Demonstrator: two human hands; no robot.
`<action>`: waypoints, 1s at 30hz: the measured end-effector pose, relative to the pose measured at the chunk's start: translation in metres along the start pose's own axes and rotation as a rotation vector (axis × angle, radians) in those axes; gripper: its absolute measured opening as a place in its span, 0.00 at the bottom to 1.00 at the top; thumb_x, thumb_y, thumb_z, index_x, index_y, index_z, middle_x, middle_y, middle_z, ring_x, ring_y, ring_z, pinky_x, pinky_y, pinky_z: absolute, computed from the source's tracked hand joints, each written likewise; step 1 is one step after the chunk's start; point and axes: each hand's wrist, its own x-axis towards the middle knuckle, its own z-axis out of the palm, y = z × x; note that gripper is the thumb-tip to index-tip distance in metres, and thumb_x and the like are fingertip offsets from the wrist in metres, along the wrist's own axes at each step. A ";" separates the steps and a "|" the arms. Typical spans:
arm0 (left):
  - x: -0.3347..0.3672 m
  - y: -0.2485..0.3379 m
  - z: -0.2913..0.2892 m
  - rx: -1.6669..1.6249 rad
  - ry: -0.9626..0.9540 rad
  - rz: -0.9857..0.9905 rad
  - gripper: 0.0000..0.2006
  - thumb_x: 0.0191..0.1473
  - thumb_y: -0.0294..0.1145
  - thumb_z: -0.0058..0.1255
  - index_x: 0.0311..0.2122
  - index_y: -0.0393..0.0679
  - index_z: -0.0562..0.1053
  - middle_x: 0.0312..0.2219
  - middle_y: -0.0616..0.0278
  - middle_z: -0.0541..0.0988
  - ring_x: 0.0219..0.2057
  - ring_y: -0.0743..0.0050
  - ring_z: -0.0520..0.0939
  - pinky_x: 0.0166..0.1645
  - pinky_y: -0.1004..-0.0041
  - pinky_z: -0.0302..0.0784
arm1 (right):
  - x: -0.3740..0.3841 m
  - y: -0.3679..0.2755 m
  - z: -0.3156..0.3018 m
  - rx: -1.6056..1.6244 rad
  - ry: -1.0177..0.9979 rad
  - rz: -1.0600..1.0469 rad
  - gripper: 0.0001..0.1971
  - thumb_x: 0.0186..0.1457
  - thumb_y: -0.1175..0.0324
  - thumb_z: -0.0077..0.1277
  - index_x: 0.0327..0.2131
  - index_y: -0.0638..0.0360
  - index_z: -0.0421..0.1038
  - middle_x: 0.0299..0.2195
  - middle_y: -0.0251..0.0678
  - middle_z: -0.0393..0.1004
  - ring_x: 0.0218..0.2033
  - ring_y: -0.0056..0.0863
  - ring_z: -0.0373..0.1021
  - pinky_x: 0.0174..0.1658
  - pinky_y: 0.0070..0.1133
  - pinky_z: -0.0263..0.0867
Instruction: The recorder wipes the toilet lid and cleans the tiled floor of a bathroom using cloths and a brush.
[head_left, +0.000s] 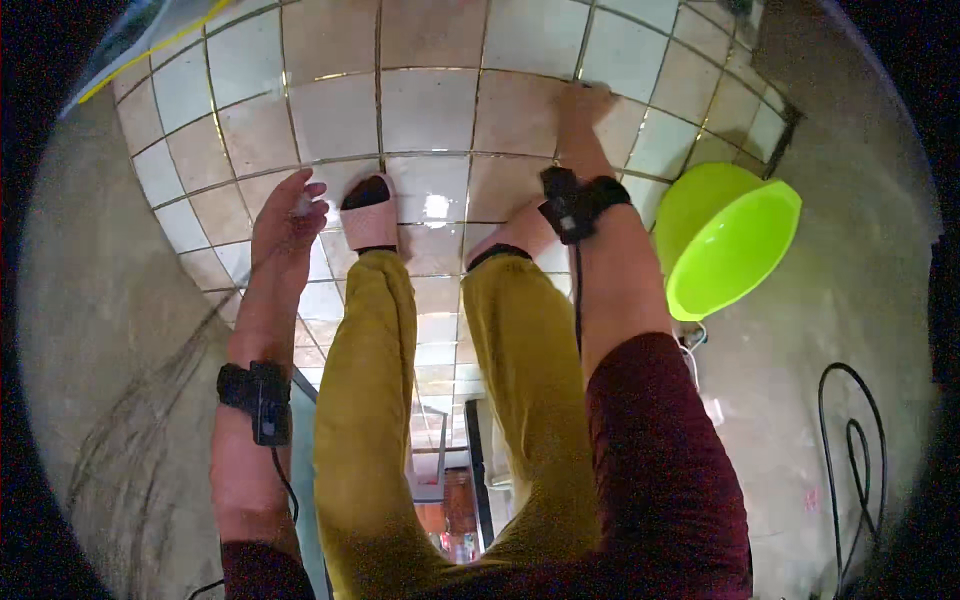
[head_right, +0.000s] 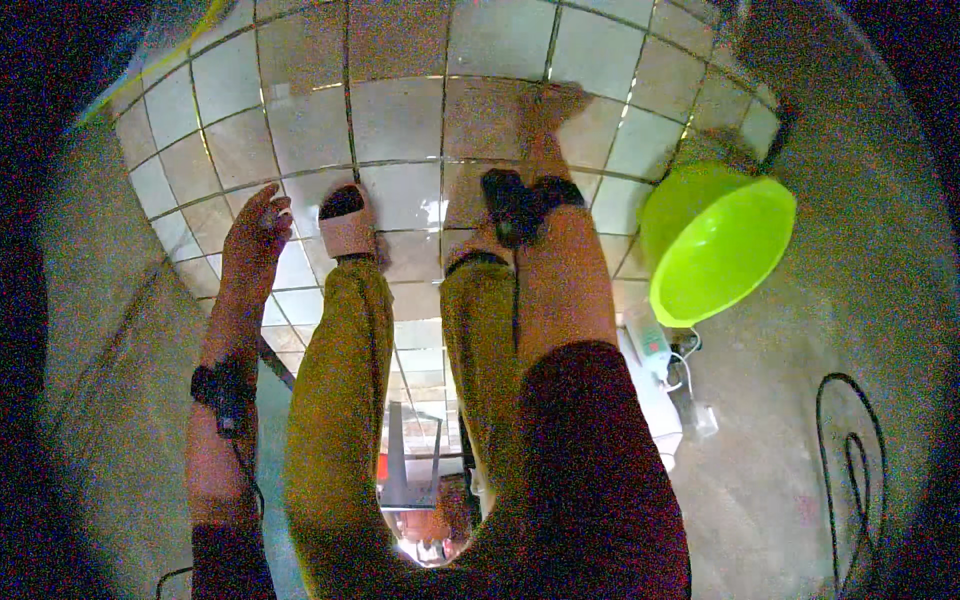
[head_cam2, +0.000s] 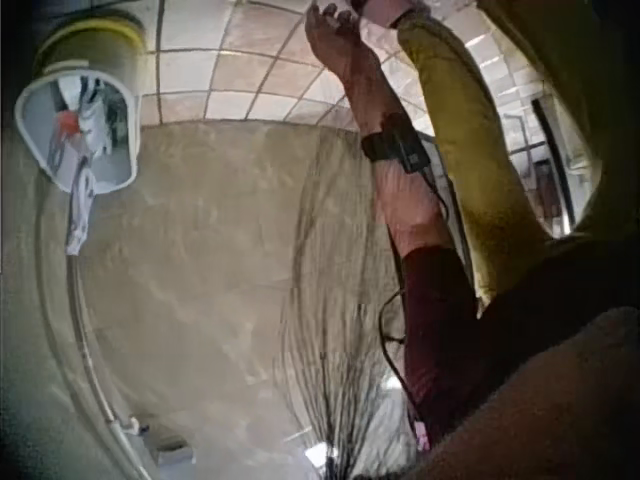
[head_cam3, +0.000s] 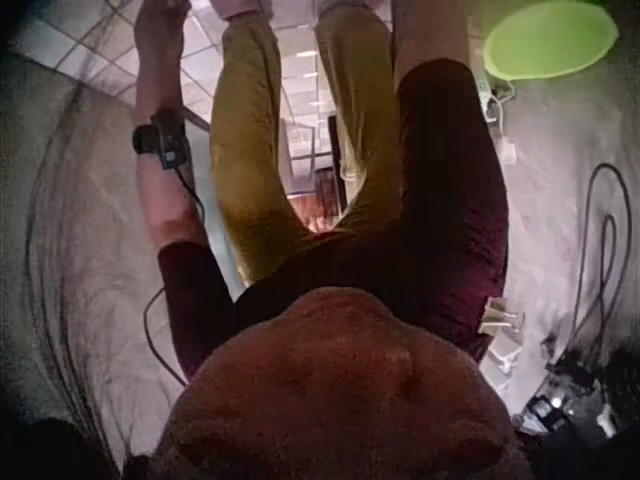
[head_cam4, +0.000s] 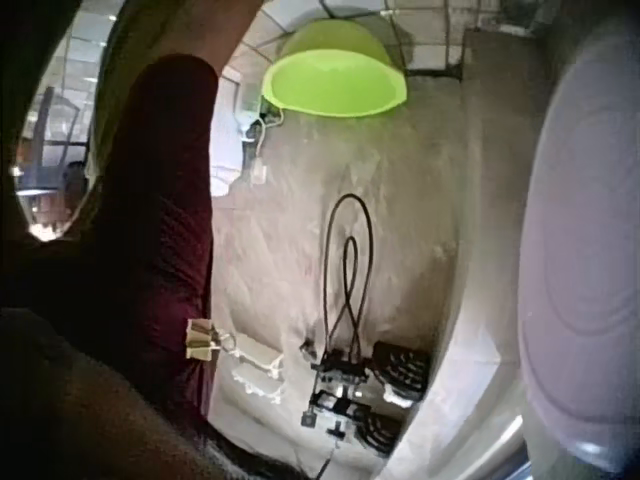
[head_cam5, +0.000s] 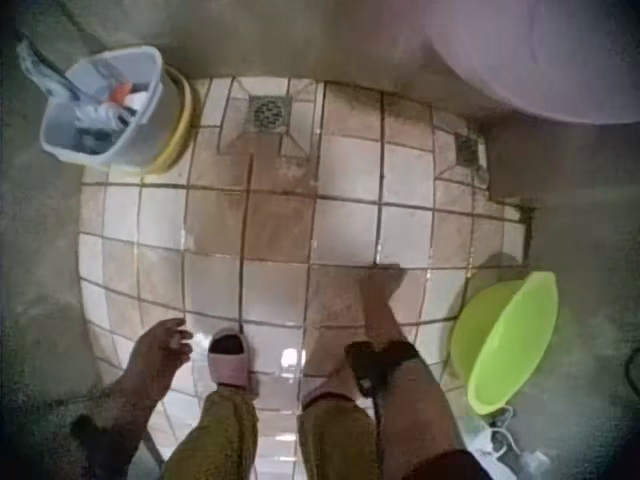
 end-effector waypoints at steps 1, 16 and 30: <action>-0.005 -0.004 -0.017 0.017 -0.006 0.005 0.21 0.50 0.16 0.41 0.51 0.40 0.61 0.40 0.58 0.72 0.34 0.77 0.73 0.38 0.80 0.71 | -0.047 -0.043 0.012 -0.284 0.048 -0.202 0.15 0.47 0.64 0.44 0.33 0.66 0.71 0.32 0.43 0.73 0.40 0.41 0.66 0.52 0.34 0.51; 0.042 0.053 0.035 0.145 -0.035 0.071 0.21 0.50 0.18 0.43 0.51 0.41 0.61 0.39 0.60 0.73 0.36 0.77 0.73 0.41 0.80 0.71 | -0.013 -0.010 -0.031 0.043 0.300 -0.607 0.28 0.49 0.57 0.45 0.49 0.67 0.58 0.53 0.55 0.54 0.55 0.52 0.49 0.56 0.41 0.47; 0.043 0.021 0.027 -0.002 -0.068 0.065 0.21 0.48 0.20 0.46 0.50 0.41 0.61 0.40 0.59 0.74 0.39 0.73 0.75 0.42 0.77 0.71 | -0.144 -0.085 0.007 0.239 -0.069 -0.451 0.35 0.50 0.58 0.45 0.54 0.74 0.47 0.57 0.60 0.39 0.60 0.53 0.35 0.62 0.35 0.32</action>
